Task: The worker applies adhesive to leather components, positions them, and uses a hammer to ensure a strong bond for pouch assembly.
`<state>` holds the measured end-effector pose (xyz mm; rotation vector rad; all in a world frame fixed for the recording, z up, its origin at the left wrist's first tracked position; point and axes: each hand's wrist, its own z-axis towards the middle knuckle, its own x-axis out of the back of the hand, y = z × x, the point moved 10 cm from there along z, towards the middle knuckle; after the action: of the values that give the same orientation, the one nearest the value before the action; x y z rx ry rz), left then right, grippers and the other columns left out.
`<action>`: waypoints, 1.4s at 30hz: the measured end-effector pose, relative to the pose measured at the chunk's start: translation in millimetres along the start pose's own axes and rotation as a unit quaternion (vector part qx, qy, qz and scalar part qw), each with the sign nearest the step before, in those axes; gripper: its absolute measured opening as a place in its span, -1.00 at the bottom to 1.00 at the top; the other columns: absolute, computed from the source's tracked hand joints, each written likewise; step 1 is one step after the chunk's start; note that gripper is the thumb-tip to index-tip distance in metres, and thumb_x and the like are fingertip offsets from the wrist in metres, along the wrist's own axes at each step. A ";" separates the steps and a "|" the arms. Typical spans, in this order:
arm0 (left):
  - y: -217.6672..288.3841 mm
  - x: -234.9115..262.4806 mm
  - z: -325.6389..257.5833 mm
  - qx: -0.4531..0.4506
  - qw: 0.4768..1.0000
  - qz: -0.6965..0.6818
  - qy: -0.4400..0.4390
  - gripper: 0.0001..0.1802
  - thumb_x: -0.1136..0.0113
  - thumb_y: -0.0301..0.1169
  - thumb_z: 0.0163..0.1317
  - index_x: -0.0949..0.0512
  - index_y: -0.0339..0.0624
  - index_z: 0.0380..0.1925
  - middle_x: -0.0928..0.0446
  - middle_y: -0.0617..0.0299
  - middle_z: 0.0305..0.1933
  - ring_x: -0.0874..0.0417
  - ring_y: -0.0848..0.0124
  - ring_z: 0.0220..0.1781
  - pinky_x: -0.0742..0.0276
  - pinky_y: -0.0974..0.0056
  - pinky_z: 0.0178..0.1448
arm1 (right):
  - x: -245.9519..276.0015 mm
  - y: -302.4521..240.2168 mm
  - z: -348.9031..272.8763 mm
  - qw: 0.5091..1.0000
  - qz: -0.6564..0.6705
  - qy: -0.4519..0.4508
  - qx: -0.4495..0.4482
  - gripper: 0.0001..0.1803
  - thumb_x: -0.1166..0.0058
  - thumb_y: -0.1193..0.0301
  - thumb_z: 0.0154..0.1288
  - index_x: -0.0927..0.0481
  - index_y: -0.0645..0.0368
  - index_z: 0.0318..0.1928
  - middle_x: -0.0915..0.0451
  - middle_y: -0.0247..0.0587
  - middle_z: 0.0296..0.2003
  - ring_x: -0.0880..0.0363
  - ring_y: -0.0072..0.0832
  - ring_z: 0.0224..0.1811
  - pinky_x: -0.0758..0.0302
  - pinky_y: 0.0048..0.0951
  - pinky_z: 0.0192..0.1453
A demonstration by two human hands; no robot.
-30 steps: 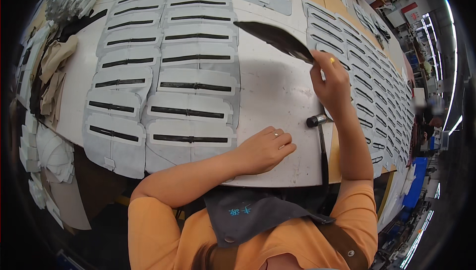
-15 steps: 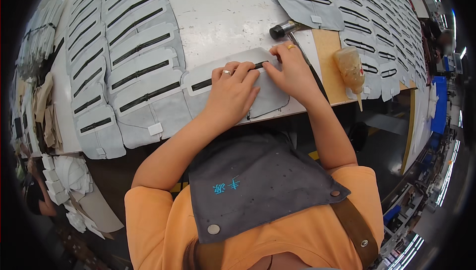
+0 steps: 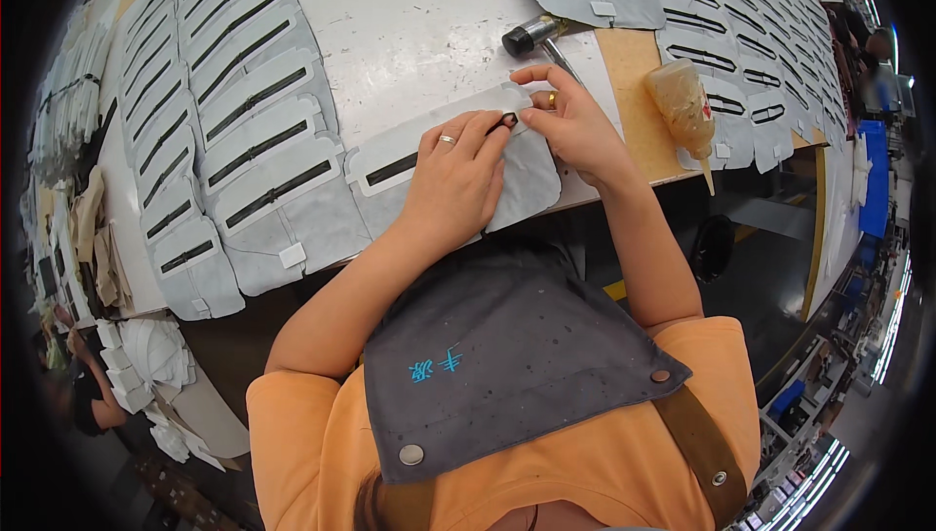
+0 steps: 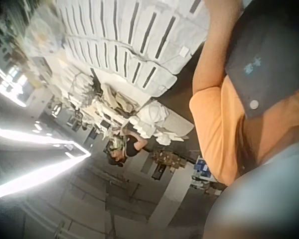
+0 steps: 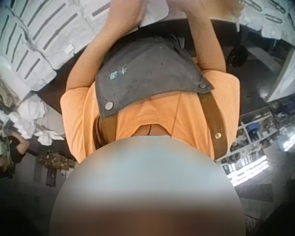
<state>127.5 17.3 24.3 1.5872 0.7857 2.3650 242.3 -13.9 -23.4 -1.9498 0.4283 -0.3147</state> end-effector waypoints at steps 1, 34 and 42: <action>0.7 -0.6 1.5 0.005 1.000 -0.006 -0.006 -0.58 -0.13 -0.48 0.16 -0.43 -0.20 0.07 -0.37 0.17 0.21 -0.39 0.18 0.25 -0.23 0.10 0.28 | -1.9 5.9 1.2 0.996 0.082 -0.012 -0.009 -0.62 0.03 0.62 0.28 -0.40 0.19 0.12 -0.46 -0.45 -0.38 -0.36 -0.78 -0.41 -0.32 -0.70 -0.38; -92.9 62.4 -34.6 0.188 0.980 -0.066 -0.010 -0.63 -0.17 -0.56 0.11 -0.47 -0.29 -0.03 -0.48 0.02 -0.22 -0.50 0.16 -0.15 -0.44 0.21 -0.03 | -109.1 -56.2 -61.5 0.840 -0.355 -0.031 0.410 -0.68 -0.11 0.57 0.19 -0.54 0.24 0.00 -0.53 -0.12 -0.07 -0.49 -0.19 -0.02 -0.46 -0.28 0.06; -103.7 62.9 -39.5 0.267 0.946 -0.186 0.008 -0.80 -0.04 -0.58 0.25 -0.48 -0.32 -0.12 -0.53 0.19 -0.23 -0.47 0.52 -0.32 -0.42 0.40 -0.21 | -126.4 -44.4 -52.1 0.831 -0.380 -0.009 0.407 -0.68 -0.15 0.54 0.18 -0.56 0.27 -0.01 -0.50 -0.15 -0.12 -0.47 -0.20 -0.06 -0.46 -0.28 0.03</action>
<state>52.1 119.1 9.4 1.4111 1.6730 1.9901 114.1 14.6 35.0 -1.1732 -0.4854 -0.8324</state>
